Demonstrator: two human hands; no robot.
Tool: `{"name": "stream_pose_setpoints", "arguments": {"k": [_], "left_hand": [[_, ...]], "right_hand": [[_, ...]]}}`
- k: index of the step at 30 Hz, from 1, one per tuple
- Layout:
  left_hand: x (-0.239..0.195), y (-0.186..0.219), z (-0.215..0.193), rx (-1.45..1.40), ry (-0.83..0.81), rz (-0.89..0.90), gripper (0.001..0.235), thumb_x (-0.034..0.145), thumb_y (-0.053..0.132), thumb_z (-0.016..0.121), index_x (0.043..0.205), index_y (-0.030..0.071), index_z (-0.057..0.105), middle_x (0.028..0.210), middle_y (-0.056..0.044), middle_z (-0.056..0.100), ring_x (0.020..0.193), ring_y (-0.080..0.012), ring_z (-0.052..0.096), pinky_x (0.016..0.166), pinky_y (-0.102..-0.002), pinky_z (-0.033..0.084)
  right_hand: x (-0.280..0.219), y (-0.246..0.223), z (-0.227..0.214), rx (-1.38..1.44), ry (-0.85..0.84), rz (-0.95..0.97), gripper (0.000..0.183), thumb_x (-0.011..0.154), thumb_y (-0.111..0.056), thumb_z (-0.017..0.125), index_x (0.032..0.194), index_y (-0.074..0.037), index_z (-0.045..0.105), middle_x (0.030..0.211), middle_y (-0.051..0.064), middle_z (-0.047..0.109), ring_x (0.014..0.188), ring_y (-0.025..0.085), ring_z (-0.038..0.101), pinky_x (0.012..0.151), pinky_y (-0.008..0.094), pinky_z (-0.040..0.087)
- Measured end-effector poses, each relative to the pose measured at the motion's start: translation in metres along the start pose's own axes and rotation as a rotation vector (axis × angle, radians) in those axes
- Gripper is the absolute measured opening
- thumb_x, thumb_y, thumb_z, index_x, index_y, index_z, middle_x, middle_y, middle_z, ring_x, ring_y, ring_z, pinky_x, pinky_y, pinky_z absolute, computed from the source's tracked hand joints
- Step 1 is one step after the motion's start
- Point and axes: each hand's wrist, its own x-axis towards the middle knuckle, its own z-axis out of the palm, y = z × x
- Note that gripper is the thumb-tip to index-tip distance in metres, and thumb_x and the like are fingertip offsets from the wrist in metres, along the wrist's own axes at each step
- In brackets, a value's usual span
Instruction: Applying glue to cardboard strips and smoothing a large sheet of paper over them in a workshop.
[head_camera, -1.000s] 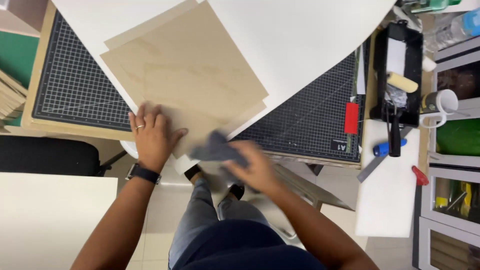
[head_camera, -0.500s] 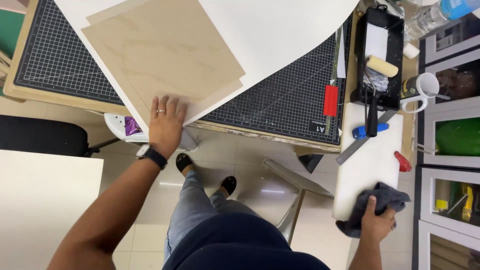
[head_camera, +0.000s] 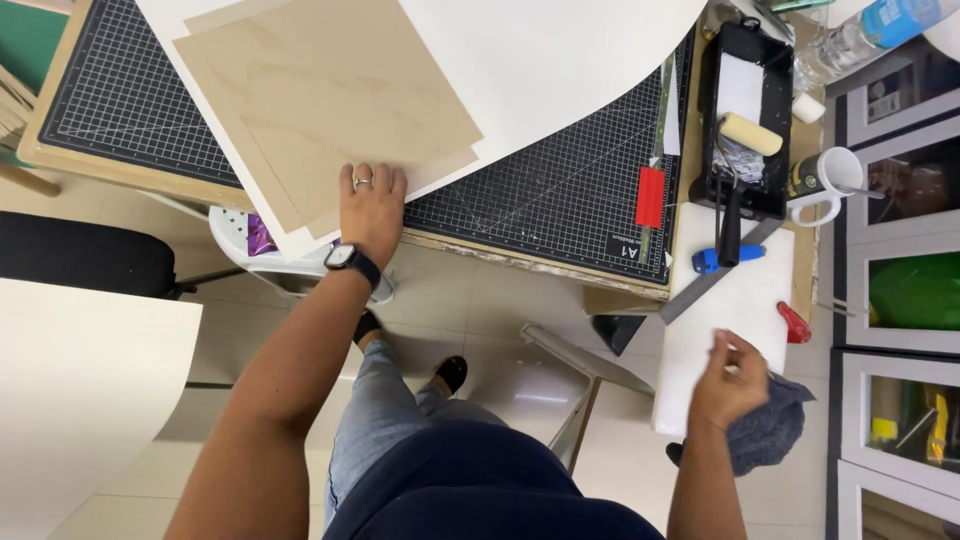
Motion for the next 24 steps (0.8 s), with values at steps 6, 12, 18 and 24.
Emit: {"name": "stream_pose_setpoints", "arguments": {"k": [6, 12, 18, 24], "left_hand": [[0.026, -0.02, -0.009, -0.004, 0.07, 0.117, 0.028, 0.094, 0.01, 0.055, 0.118, 0.01, 0.069, 0.1, -0.009, 0.065, 0.089, -0.0323, 0.064, 0.075, -0.045, 0.046], [0.076, -0.041, -0.085, 0.056, 0.014, 0.147, 0.027, 0.097, 0.014, 0.057, 0.12, 0.014, 0.071, 0.103, -0.009, 0.063, 0.093, -0.0312, 0.066, 0.068, -0.045, 0.046], [0.129, -0.062, -0.111, 0.215, -0.005, 0.204, 0.02, 0.096, 0.015, 0.057, 0.108, 0.014, 0.072, 0.095, -0.008, 0.067, 0.093, -0.0306, 0.064, 0.08, -0.05, 0.038], [0.165, -0.07, -0.116, 0.216, 0.033, 0.228, 0.021, 0.093, 0.01, 0.058, 0.09, 0.016, 0.078, 0.081, -0.005, 0.072, 0.082, -0.0279, 0.066, 0.082, -0.054, 0.036]], "right_hand": [[-0.001, -0.047, 0.062, 0.346, -0.243, 0.034, 0.019, 0.104, -0.015, 0.076, 0.09, -0.003, 0.074, 0.078, 0.013, 0.063, 0.081, 0.025, 0.061, 0.069, 0.035, 0.058], [-0.007, -0.113, 0.105, 0.46, -0.529, 0.104, 0.025, 0.103, -0.028, 0.075, 0.084, -0.012, 0.076, 0.073, 0.008, 0.072, 0.077, 0.024, 0.069, 0.078, 0.036, 0.051], [-0.011, -0.164, 0.152, 0.558, -0.749, 0.239, 0.027, 0.101, -0.037, 0.074, 0.081, -0.019, 0.077, 0.073, 0.001, 0.075, 0.075, 0.012, 0.068, 0.077, 0.029, 0.053], [-0.017, -0.193, 0.188, 0.723, -0.837, 0.382, 0.027, 0.101, -0.037, 0.073, 0.086, -0.015, 0.077, 0.076, 0.007, 0.076, 0.076, 0.011, 0.07, 0.076, 0.027, 0.059]]}}
